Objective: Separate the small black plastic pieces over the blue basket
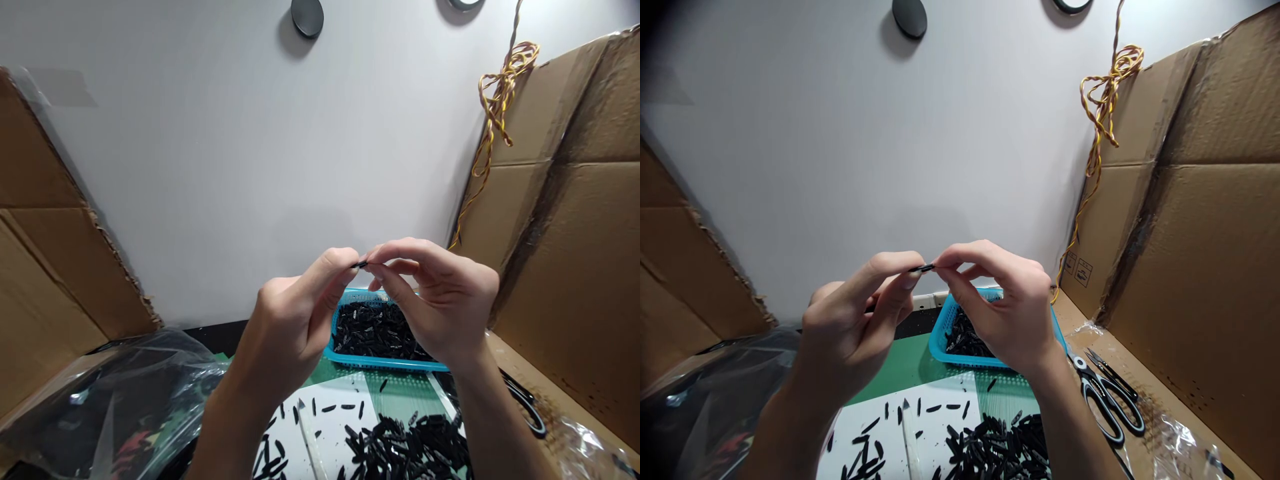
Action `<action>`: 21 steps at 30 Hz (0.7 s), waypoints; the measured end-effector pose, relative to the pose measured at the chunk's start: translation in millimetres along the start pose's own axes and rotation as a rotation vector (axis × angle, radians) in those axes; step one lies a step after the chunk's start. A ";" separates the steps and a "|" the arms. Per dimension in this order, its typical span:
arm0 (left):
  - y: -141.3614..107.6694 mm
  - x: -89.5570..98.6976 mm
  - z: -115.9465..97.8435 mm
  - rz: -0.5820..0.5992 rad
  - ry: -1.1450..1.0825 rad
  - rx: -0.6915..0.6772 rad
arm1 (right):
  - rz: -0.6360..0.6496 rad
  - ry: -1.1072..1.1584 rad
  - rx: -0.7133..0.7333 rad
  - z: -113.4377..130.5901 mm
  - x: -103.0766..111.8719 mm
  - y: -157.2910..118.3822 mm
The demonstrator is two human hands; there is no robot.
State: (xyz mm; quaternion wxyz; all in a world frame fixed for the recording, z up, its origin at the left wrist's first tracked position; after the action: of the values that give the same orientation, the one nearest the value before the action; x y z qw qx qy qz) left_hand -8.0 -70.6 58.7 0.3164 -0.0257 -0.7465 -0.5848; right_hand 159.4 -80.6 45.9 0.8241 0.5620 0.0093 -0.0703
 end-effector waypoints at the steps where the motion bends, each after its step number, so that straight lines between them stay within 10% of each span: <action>1: 0.2 0.2 -0.4 -0.004 0.006 -0.005 | -0.006 -0.012 0.008 0.9 0.2 -0.1; 21: -2.2 3.9 -8.4 -0.089 0.158 -0.100 | -0.024 -0.017 -0.003 7.2 -3.9 -0.8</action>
State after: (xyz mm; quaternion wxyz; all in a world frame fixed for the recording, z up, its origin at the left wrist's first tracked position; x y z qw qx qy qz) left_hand -8.3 -80.0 59.8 0.3461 0.0380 -0.6894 -0.6352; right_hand 155.0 -87.2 48.2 0.8240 0.5601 0.0094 -0.0849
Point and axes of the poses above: each hand's wrist, its own y-axis towards the middle knuckle, its own x-axis out of the back of the hand, z = x × y, the point moved 6 cm from there along y, towards the middle knuckle, and after that the axes turned 5 degrees about y, right-handed, at the moved point
